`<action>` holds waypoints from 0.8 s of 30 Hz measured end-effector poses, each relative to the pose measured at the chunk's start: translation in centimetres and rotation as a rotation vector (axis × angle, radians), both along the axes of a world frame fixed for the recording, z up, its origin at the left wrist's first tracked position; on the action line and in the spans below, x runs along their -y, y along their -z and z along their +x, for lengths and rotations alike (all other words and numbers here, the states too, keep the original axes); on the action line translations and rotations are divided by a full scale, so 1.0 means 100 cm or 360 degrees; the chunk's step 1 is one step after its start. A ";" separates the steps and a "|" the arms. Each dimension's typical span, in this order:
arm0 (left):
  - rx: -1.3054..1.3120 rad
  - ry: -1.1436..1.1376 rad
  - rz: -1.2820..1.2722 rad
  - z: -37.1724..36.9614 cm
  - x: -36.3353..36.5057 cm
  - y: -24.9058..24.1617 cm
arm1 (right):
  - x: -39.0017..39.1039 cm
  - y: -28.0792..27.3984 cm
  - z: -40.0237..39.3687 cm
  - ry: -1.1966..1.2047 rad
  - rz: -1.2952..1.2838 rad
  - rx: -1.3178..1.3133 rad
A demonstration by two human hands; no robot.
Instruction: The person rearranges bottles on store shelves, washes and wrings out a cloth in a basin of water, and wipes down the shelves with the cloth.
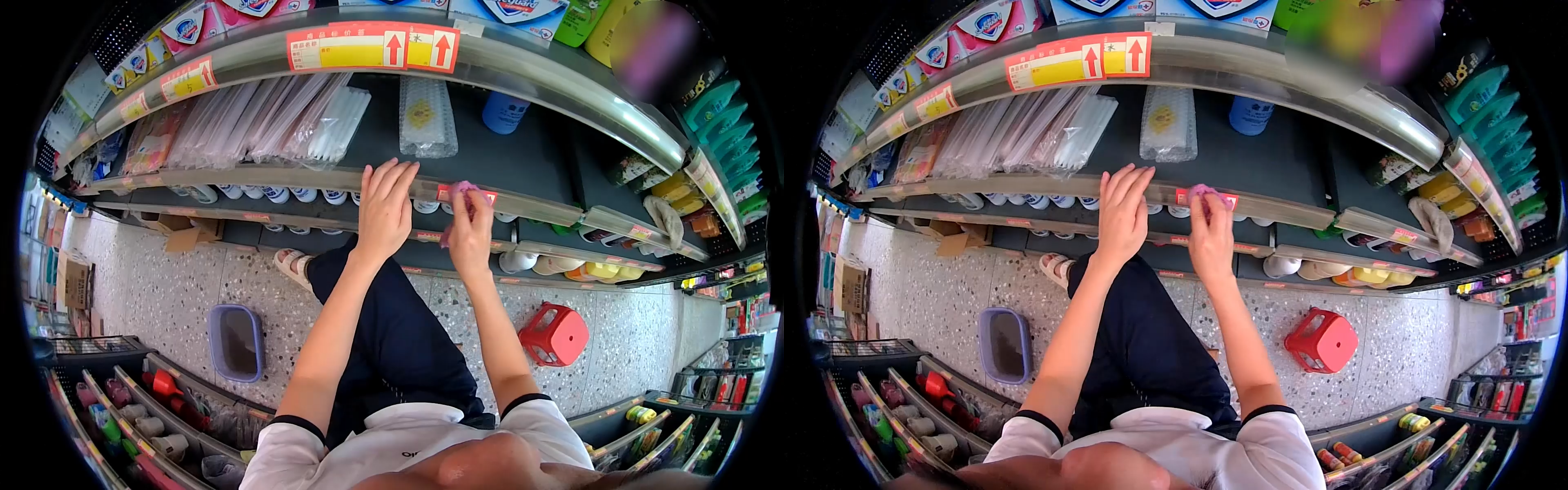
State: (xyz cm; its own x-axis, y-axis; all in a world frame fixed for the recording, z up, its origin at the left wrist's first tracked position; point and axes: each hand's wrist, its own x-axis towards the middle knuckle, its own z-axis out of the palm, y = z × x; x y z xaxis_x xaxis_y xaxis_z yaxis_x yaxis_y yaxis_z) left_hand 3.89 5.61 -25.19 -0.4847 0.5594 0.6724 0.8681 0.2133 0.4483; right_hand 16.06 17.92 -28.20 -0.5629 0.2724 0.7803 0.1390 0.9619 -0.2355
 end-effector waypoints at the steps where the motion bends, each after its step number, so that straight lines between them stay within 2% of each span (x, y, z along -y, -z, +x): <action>1: -0.0026 -0.0009 -0.0004 0.000 0.000 0.000 | -0.003 0.000 0.007 0.0045 -0.0013 0.0016; 10: -0.0016 0.0046 -0.0004 -0.001 0.003 -0.004 | -0.046 0.010 0.057 0.0368 -0.0007 0.0012; 13: -0.0002 0.0034 0.0122 0.003 0.007 -0.001 | -0.043 0.011 0.054 0.0379 -0.0006 -0.0046; 16: -0.0009 -0.0016 0.0296 0.012 0.017 0.017 | -0.038 0.016 0.046 0.0362 -0.0119 -0.0099; 17: 0.0011 -0.0067 0.0342 0.016 0.021 0.026 | -0.037 0.018 0.043 0.0381 0.0002 -0.0087; 24: 0.0425 -0.0342 0.0592 0.021 0.040 0.067 | -0.003 0.017 0.003 0.0220 0.0044 -0.0145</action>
State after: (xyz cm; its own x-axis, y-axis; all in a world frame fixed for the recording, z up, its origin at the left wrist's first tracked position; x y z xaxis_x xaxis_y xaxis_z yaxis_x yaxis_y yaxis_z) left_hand 5.99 1.59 -31.86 -0.7447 0.1742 0.6442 0.6669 0.1581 0.7282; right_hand 16.36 18.17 -29.88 -0.4481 0.3202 0.8347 0.2498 0.9413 -0.2270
